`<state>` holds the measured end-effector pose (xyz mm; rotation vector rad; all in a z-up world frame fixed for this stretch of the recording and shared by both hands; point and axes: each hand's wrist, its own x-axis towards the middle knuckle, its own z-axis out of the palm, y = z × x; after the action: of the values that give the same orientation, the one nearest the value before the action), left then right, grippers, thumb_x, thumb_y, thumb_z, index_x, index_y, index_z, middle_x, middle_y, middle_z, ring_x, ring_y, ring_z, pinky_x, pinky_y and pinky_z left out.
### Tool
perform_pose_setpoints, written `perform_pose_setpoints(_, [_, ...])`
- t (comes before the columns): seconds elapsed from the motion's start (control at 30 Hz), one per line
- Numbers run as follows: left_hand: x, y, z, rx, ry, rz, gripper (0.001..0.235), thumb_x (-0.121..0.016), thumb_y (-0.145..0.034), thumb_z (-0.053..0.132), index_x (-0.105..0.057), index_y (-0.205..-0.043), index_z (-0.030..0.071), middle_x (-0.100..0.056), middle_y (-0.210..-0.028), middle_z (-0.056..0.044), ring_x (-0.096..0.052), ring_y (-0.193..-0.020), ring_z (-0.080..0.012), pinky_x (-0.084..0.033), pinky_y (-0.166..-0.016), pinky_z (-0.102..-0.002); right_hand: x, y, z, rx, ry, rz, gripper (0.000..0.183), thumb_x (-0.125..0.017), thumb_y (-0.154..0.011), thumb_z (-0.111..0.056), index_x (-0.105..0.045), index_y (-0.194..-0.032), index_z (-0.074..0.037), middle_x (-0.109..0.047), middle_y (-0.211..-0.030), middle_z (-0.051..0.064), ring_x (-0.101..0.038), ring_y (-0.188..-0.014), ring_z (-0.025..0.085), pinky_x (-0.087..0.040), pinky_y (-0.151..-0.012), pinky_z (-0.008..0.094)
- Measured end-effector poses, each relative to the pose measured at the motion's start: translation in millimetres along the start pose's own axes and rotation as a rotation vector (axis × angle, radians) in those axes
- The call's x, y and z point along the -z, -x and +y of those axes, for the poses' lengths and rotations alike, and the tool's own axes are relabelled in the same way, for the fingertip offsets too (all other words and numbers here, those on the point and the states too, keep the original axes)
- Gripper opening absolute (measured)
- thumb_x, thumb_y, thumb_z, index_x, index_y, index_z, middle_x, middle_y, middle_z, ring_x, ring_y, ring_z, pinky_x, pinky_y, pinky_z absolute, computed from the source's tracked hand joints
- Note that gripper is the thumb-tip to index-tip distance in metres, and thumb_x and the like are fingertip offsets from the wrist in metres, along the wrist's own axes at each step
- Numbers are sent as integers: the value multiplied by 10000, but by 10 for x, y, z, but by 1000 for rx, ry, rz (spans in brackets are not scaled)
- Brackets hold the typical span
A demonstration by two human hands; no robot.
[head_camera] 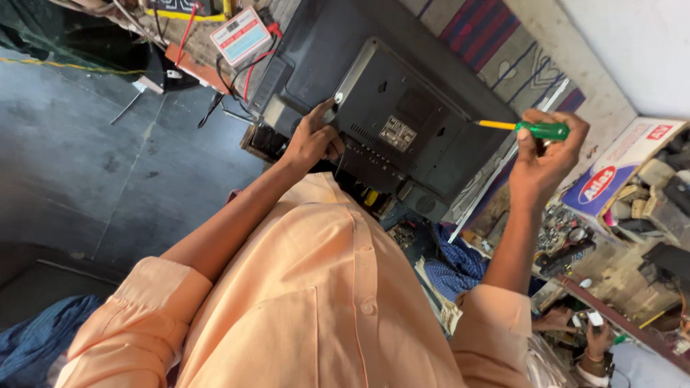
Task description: The person uses a screwdriver to remove multiple screws from the back panel of a television set. The person places the removed screws on the workbench. The person then picks up a cable from the floor.
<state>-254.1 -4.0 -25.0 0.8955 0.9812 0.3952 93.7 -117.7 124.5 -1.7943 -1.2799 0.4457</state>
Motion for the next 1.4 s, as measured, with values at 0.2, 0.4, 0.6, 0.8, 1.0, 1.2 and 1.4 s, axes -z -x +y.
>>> perform_pose_setpoints(0.2, [-36,-3,-28,-17,101,10,678,-439,-915,-2,-311,-1581,-9,-734,-779,-118,-669,-585,-144,-523,-522,-257,83,109,297,71,63,37,381,-658,-1127,179,-359,-1241,-28,-742,-1141,255,-677,-1025,228,-580,-935,279])
perform_pose_setpoints(0.4, [-80,-57,-50,-37,134,76,519,-414,-945,-7,-417,-1463,-24,-737,-804,-125,-679,-620,-144,-511,-533,-254,-49,105,269,-138,401,340,600,-915,-976,-8,-369,-1224,-21,-747,-946,149,-775,-918,197,-580,-729,291])
perform_pose_setpoints(0.6, [-39,-16,0,-118,206,124,380,-438,-974,0,-508,-1343,-50,-729,-840,-129,-678,-682,-152,-544,-618,-284,-134,90,-153,22,258,269,662,-844,-1030,18,-337,-1455,21,-722,-1050,184,-699,-982,221,-567,-815,320])
perform_pose_setpoints(0.8, [141,27,102,-213,-41,145,459,-430,-954,21,-557,-1392,-29,-707,-782,-92,-643,-656,-133,-559,-642,-291,-627,154,-845,310,60,21,500,-690,-1239,-68,-272,-1513,-40,-719,-1160,198,-669,-978,181,-558,-825,276])
perform_pose_setpoints(1.0, [125,3,150,-225,-203,97,534,-474,-910,90,-523,-1435,4,-702,-720,-82,-688,-651,-155,-569,-656,-321,-1444,96,-1209,427,30,-166,462,-680,-1161,-33,-352,-1486,-44,-714,-1224,188,-742,-1105,244,-643,-865,278])
perform_pose_setpoints(1.2, [90,-51,151,-278,-275,58,549,-460,-904,99,-545,-1444,57,-690,-659,-97,-718,-649,-184,-571,-700,-352,-1704,9,-1290,519,96,-236,433,-696,-1103,-28,-421,-1437,-5,-705,-1209,159,-746,-1109,274,-672,-910,331])
perform_pose_setpoints(1.4, [114,-100,179,-239,-329,46,548,-471,-885,94,-576,-1422,80,-702,-652,-99,-734,-632,-203,-589,-694,-371,-1819,1,-1247,497,165,-288,386,-686,-1110,-28,-449,-1414,-19,-696,-1231,153,-740,-1165,287,-671,-979,371])
